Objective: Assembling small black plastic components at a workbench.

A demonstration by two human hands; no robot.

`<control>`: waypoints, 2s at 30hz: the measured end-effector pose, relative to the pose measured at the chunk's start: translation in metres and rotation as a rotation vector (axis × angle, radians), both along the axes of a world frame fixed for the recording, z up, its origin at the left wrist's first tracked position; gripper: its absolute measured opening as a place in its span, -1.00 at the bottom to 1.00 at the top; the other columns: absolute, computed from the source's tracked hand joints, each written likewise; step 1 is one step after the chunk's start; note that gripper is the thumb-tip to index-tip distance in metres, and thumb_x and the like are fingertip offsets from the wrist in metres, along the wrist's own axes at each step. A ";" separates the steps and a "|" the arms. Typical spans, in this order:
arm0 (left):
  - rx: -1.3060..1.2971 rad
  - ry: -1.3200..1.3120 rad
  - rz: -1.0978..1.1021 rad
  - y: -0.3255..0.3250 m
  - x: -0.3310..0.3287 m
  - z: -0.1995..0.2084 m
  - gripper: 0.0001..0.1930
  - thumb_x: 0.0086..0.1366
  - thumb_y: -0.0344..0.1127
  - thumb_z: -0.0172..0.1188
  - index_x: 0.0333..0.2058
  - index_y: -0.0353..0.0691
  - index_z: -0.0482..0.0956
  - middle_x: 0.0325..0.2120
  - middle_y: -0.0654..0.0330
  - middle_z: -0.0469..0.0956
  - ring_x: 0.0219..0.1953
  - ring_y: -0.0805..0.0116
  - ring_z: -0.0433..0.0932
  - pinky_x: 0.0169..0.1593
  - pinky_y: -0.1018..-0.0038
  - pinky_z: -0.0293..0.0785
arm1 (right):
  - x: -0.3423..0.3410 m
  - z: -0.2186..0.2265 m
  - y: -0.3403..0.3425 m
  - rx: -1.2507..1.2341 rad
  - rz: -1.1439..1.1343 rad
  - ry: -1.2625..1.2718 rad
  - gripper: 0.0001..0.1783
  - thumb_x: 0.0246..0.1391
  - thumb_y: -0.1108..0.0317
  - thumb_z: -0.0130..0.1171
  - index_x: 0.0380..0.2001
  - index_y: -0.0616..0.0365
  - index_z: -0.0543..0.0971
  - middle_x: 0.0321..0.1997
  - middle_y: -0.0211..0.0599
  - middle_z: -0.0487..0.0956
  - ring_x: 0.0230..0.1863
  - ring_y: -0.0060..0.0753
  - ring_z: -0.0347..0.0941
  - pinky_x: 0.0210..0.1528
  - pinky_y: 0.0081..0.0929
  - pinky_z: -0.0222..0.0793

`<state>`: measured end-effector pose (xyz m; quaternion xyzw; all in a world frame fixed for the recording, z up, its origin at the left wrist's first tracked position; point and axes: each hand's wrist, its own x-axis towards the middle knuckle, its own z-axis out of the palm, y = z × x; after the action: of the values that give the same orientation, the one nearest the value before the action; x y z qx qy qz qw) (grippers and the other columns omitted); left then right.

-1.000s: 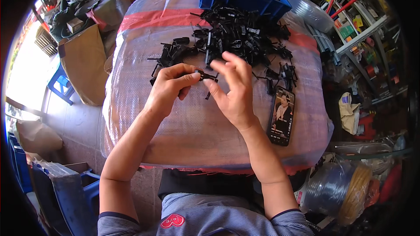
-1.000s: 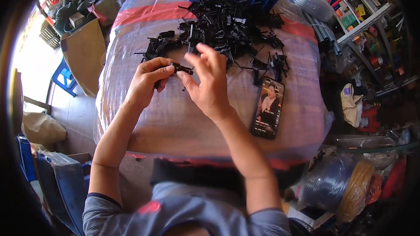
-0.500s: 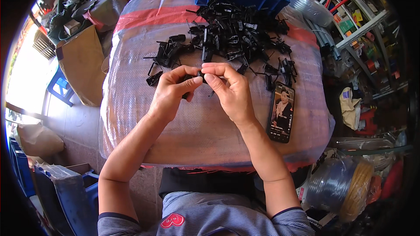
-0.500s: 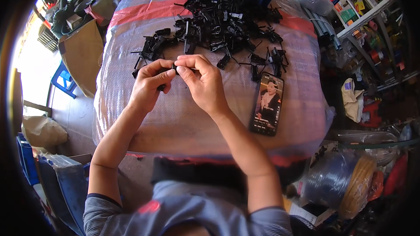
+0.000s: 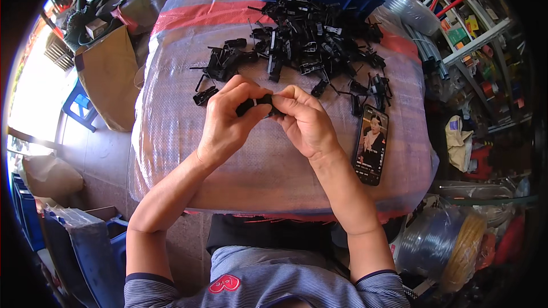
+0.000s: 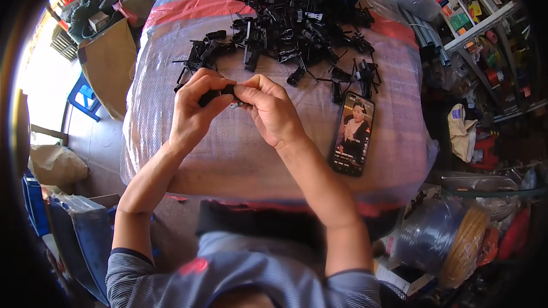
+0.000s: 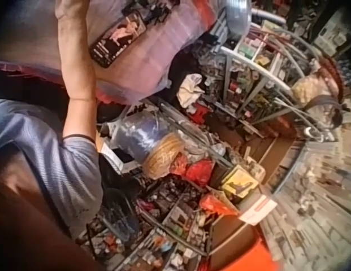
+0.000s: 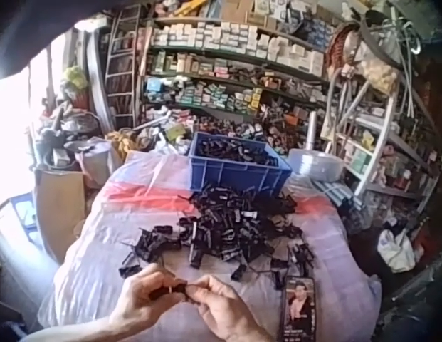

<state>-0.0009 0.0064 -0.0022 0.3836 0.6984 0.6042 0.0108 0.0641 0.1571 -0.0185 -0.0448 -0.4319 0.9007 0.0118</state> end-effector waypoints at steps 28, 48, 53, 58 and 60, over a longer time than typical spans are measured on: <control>-0.023 -0.267 0.092 0.006 0.013 -0.008 -0.78 0.08 -0.37 0.22 -0.36 -0.42 0.47 -0.47 0.26 0.43 -0.35 0.54 0.37 -0.24 0.58 0.30 | 0.003 0.011 -0.019 1.626 -0.545 0.474 -0.77 -0.21 0.52 0.19 -0.39 0.25 0.45 -0.46 -0.10 0.51 -0.43 -0.05 0.49 -0.44 -0.31 0.39; 0.590 -1.136 -0.408 -0.007 -0.034 -0.014 -0.83 0.14 -0.34 0.01 -0.27 -0.20 0.42 -0.43 0.23 0.49 -0.42 0.39 0.45 -0.45 0.50 0.36 | 0.005 0.017 0.025 1.624 -0.198 0.370 -0.62 -0.24 0.64 -0.02 -0.23 0.20 0.52 -0.04 -0.18 0.43 -0.01 -0.16 0.30 0.05 -0.38 0.23; 0.384 -1.053 -0.396 -0.005 -0.032 -0.014 -0.92 0.12 -0.44 0.10 -0.37 -0.16 0.45 -0.56 0.32 0.40 -0.53 0.52 0.36 -0.53 0.58 0.27 | 0.002 0.000 0.026 1.735 -0.216 0.315 -0.62 -0.24 0.69 0.02 -0.25 0.19 0.51 -0.10 -0.17 0.44 -0.12 -0.13 0.38 -0.04 -0.35 0.31; -0.228 0.311 0.060 0.001 -0.022 -0.008 -0.55 -0.05 -0.52 0.15 -0.09 -0.13 0.48 -0.34 0.18 0.47 -0.45 0.22 0.51 -0.36 0.44 0.45 | 0.000 0.000 0.016 1.704 -0.286 0.224 -0.70 -0.20 0.68 0.03 -0.31 0.22 0.51 -0.28 -0.18 0.47 -0.28 -0.08 0.45 -0.19 -0.39 0.40; -0.250 0.365 0.012 0.005 -0.015 -0.010 -0.57 -0.06 -0.52 0.18 -0.12 -0.15 0.50 -0.32 0.15 0.48 -0.43 0.17 0.51 -0.35 0.43 0.45 | 0.001 0.004 0.019 1.381 -0.304 0.099 -0.77 -0.14 0.63 0.08 -0.32 0.24 0.52 -0.42 -0.31 0.51 -0.40 -0.39 0.46 -0.30 -0.53 0.39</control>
<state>-0.0158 0.0112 -0.0119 0.4780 0.7605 0.4335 -0.0722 0.0649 0.1764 -0.0144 -0.0457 -0.8923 0.4103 0.1828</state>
